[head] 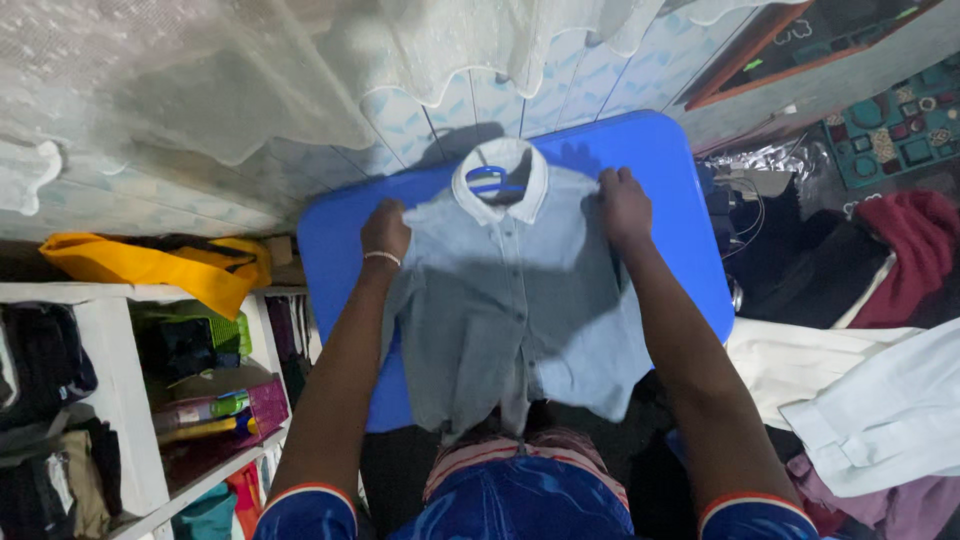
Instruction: The person folds several black garments on a blue table and then buttons a light blue shirt before placing it onto a hanger.
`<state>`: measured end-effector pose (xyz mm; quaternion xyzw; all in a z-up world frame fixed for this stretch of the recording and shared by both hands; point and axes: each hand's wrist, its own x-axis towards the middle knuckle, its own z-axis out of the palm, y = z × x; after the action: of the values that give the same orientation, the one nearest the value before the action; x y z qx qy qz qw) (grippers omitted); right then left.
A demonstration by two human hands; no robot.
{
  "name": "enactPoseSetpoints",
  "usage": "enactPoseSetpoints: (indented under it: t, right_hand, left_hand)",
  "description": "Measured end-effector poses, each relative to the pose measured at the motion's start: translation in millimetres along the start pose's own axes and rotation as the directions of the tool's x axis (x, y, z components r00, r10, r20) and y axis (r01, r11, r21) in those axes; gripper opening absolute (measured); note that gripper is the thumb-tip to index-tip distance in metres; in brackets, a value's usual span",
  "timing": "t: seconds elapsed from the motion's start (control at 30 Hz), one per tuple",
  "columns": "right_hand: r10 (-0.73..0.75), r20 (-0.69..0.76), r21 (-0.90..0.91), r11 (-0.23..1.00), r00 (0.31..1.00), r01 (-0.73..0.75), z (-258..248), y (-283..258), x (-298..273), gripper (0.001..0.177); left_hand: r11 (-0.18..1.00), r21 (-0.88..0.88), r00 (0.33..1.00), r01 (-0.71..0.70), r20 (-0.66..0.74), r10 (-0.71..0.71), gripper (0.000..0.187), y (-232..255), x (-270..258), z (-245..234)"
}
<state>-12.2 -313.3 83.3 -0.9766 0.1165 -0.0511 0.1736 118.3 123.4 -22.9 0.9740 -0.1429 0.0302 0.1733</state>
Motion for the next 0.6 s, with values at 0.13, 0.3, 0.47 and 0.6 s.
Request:
enactPoseSetpoints:
  t: [0.13, 0.3, 0.47, 0.6]
  right_hand:
    - [0.039, -0.232, 0.000, 0.999, 0.972, -0.040, 0.0, 6.3, 32.0, 0.026]
    - [0.079, -0.265, 0.060, 0.996, 0.961, -0.065, 23.1, 18.6, 35.5, 0.027]
    - [-0.081, -0.452, 0.160, 0.972, 0.888, 0.170, 72.8, 17.8, -50.9, 0.031]
    - [0.158, -0.222, 0.402, 0.914, 0.962, -0.057, 120.1, -9.3, -183.3, 0.013]
  left_hand:
    - [0.997, -0.046, 0.977, -0.058, -0.210, 0.048, 0.017, 23.2, 51.8, -26.8]
    - [1.000, 0.012, 0.947, 0.021, -0.321, -0.016, 0.024, 63.8, 52.3, -49.6]
    - [0.994, -0.098, 0.945, -0.039, -0.328, 0.005, 0.039, 84.6, -35.7, -28.5]
    - [0.939, -0.277, 0.974, -0.203, -0.155, 0.165, 0.035, 117.1, -153.4, 0.7]
